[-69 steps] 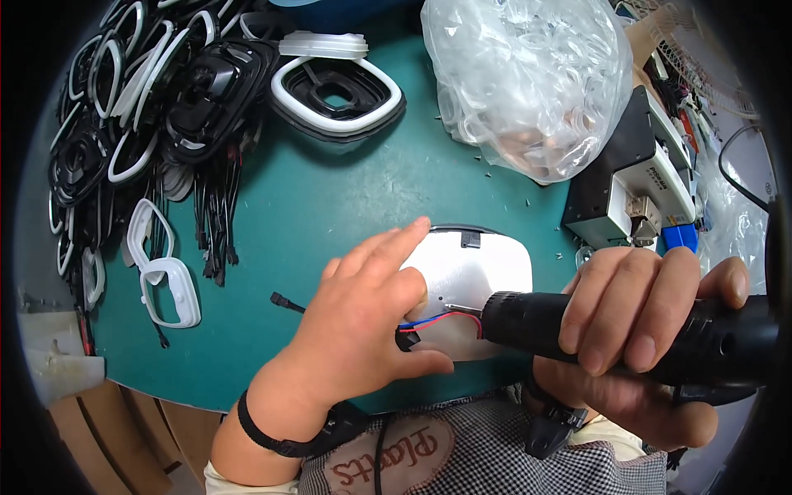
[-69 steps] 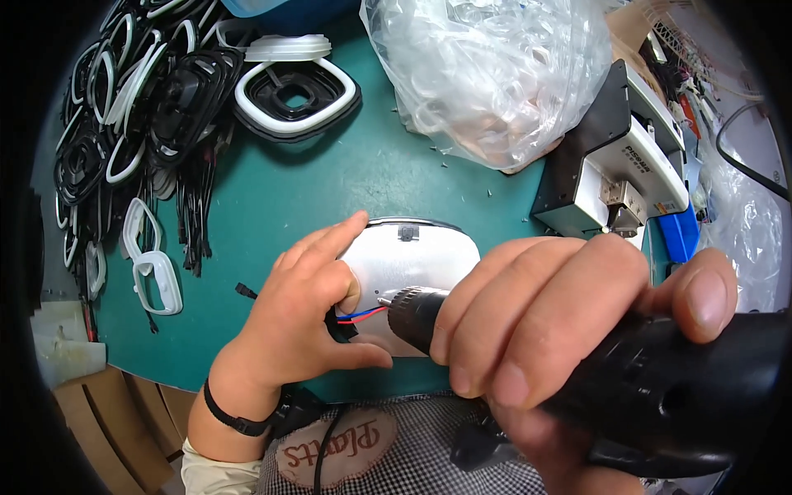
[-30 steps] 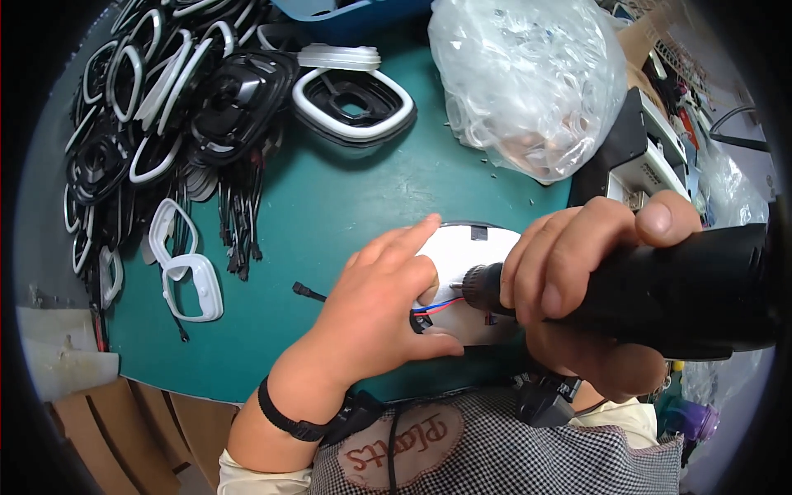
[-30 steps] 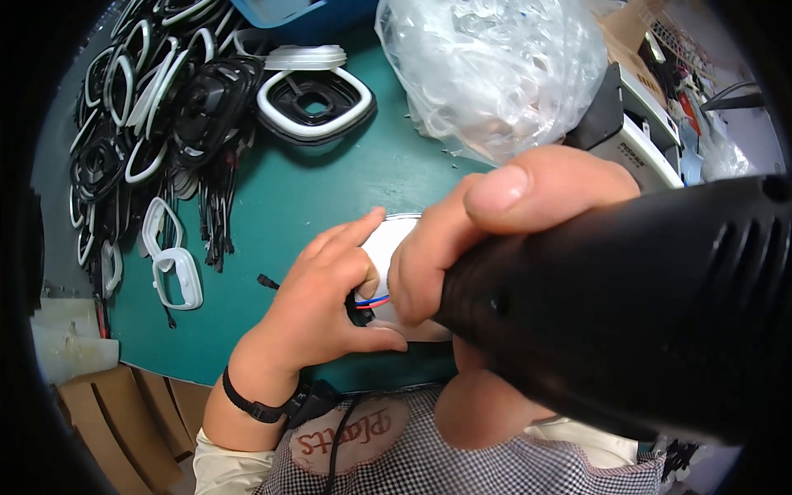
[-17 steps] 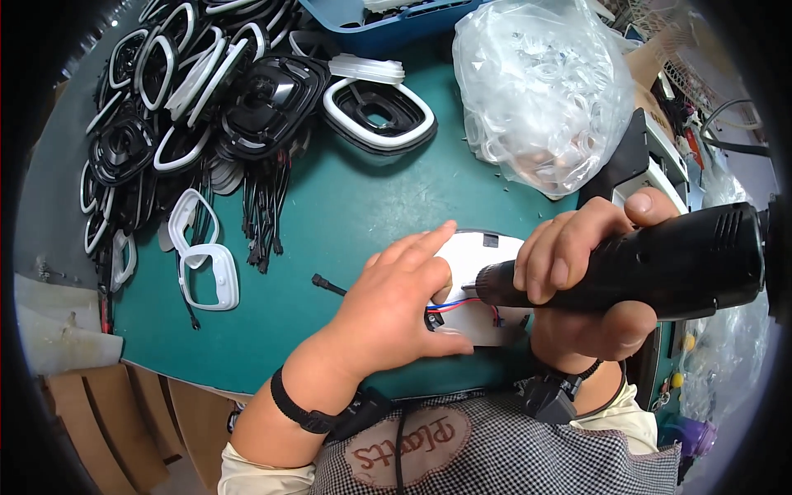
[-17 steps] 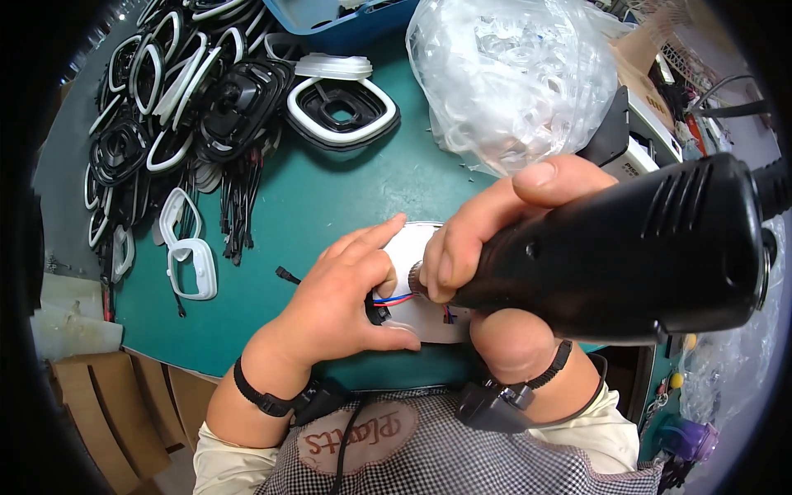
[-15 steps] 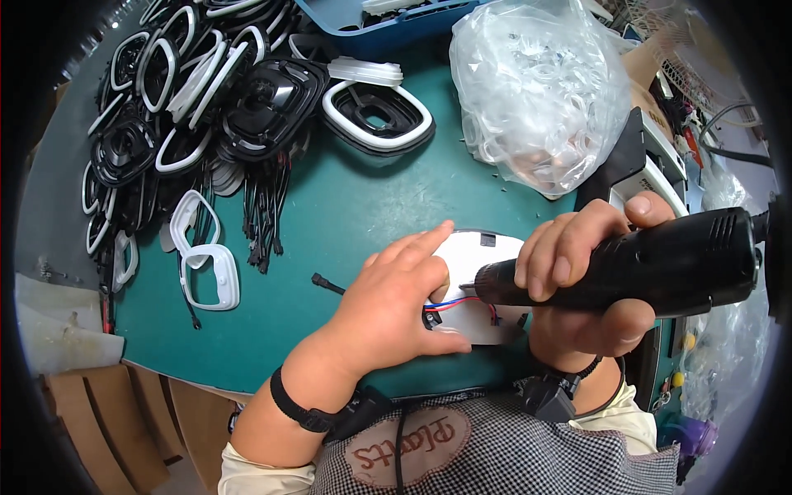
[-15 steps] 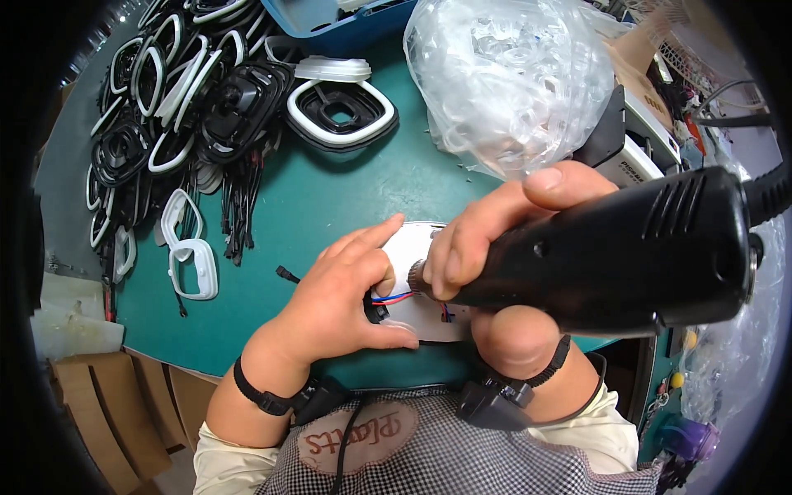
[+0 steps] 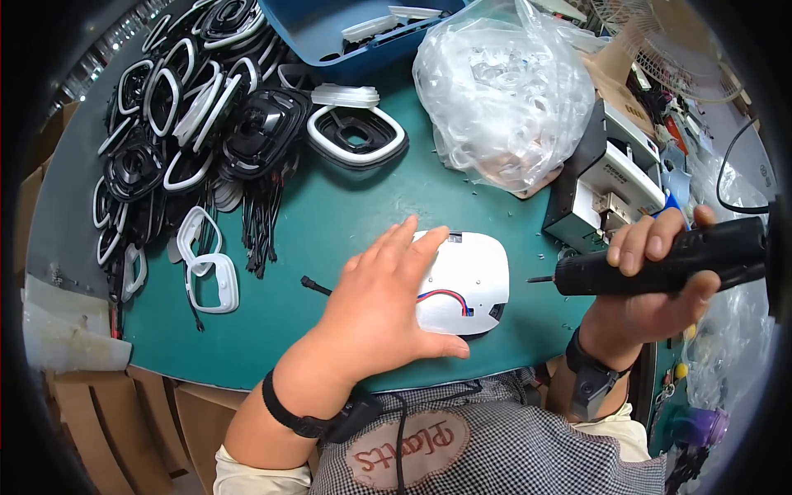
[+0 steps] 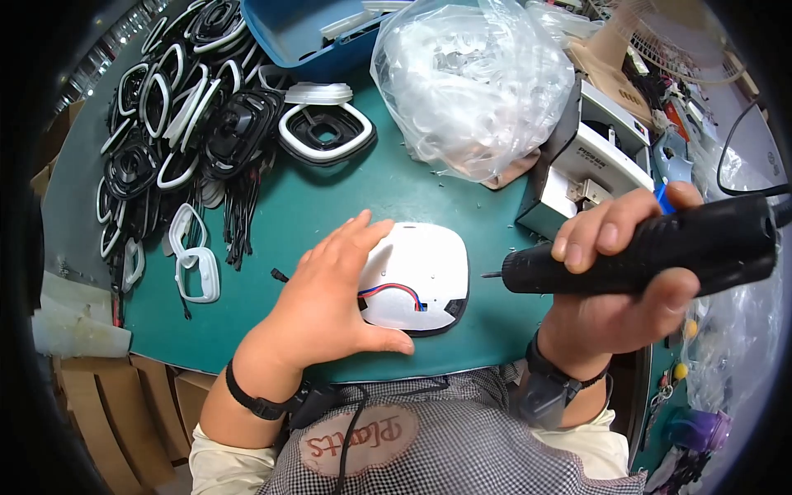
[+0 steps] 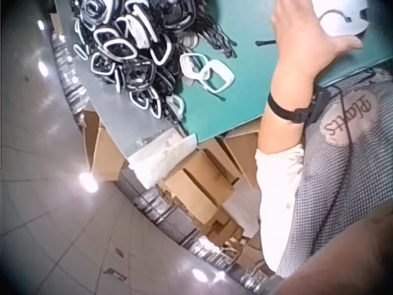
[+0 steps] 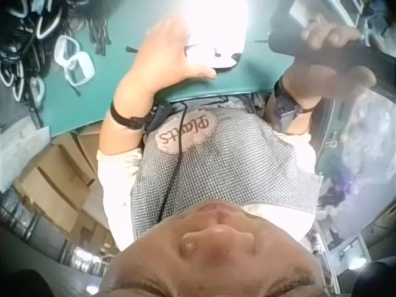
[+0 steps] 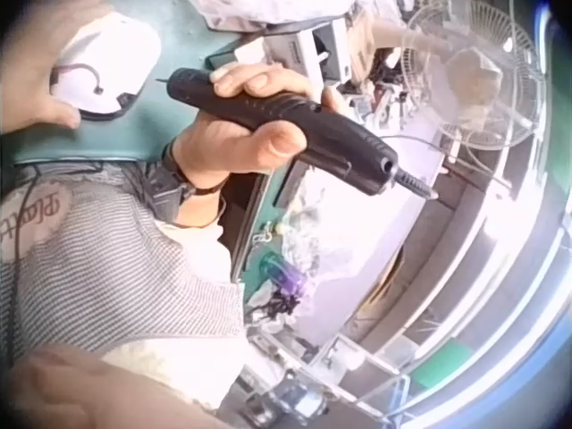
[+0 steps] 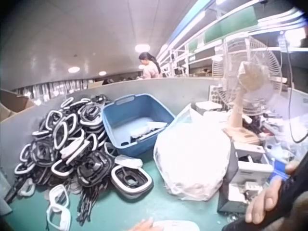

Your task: Use an electric screwdriver to assemble plastic housings and internal components for light fixtures.

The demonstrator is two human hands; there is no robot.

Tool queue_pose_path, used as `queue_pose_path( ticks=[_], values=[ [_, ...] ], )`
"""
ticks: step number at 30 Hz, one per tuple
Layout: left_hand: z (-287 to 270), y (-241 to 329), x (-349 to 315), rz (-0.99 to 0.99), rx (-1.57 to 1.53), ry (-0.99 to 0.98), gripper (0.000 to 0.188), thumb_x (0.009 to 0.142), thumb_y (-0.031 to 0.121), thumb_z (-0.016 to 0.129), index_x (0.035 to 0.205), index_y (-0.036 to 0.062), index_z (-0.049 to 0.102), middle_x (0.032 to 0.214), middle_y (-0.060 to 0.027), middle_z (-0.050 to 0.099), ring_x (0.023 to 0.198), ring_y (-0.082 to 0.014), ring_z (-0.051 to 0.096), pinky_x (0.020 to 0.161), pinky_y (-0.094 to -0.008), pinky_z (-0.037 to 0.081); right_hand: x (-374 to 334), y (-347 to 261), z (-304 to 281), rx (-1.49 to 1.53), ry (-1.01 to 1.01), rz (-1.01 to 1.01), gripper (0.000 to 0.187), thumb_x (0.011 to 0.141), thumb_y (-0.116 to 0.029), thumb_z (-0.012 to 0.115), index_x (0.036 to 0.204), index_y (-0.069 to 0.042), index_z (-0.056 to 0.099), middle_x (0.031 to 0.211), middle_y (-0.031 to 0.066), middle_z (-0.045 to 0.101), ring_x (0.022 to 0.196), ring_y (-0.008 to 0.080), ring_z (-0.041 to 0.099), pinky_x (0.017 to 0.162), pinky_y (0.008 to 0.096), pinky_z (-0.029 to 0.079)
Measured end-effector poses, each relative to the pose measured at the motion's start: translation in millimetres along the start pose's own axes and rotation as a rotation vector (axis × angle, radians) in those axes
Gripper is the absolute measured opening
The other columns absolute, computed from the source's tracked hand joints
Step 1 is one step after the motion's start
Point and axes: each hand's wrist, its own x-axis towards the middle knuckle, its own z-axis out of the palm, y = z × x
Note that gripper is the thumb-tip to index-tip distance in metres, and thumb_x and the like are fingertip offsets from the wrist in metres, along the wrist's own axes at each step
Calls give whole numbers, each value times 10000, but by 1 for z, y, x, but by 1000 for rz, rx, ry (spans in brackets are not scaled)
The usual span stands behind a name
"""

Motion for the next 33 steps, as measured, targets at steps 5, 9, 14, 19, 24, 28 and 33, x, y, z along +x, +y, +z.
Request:
queue_pose_path(
  ticks=[5, 9, 14, 19, 24, 28, 33],
  values=[
    [20, 2, 2, -43, 41, 2, 1223, 489, 440, 921, 1479, 75, 301, 1447, -269, 376, 1311, -430, 414, 1070, -484, 373, -11, 0, -2, -105, 43, 24, 774, 817, -604, 676, 1277, -46, 399, 740, 55, 511, 515, 139, 541, 507, 279, 493],
    [23, -9, -13, 180, 45, 249, 1209, 480, 416, 927, 1461, 60, 317, 1441, -254, 374, 1264, -418, 460, 1045, -473, 412, -13, -6, -4, -63, 57, 8, 777, 803, -591, 701, 1279, -55, 400, 745, 55, 514, 517, 144, 542, 506, 279, 494],
    [9, -9, -34, 306, 112, 442, 1157, 511, 457, 905, 1441, 54, 346, 1441, -231, 378, 1262, -401, 466, 1042, -477, 414, -15, -6, -4, -31, 66, 17, 771, 808, -568, 708, 1286, -61, 379, 750, 49, 495, 525, 142, 524, 508, 280, 483],
    [-10, -17, -69, 266, 181, 549, 1111, 547, 519, 882, 1422, 50, 384, 1418, -260, 395, 1267, -416, 454, 1044, -505, 398, -24, 11, 2, 49, -16, 52, 706, 854, -503, 683, 1296, -54, 364, 776, 61, 490, 549, 144, 515, 520, 277, 467],
    [-39, -43, -129, 125, 50, 778, 1211, 498, 543, 913, 1435, 13, 359, 1446, -277, 368, 1308, -418, 411, 1084, -482, 348, -23, 22, -12, 121, 10, 176, 648, 885, -432, 647, 1327, -54, 361, 843, 63, 477, 660, 136, 463, 559, 259, 429],
    [-48, -81, -207, -163, -90, 1066, 1190, 569, 574, 875, 1454, 0, 324, 1436, -239, 381, 1314, -379, 408, 1089, -450, 354, -11, 27, -18, 83, 8, 233, 531, 933, -404, 556, 1264, -17, 408, 906, 87, 438, 725, 154, 434, 670, 280, 391],
    [-10, -150, -320, -410, -222, 1646, 995, 762, 491, 783, 1469, 10, 275, 1453, -190, 371, 1339, -312, 390, 1113, -423, 319, -6, 51, -16, 147, -120, 370, 439, 920, -390, 587, 1093, -17, 434, 902, 81, 414, 735, 168, 423, 736, 290, 380]
  ],
)
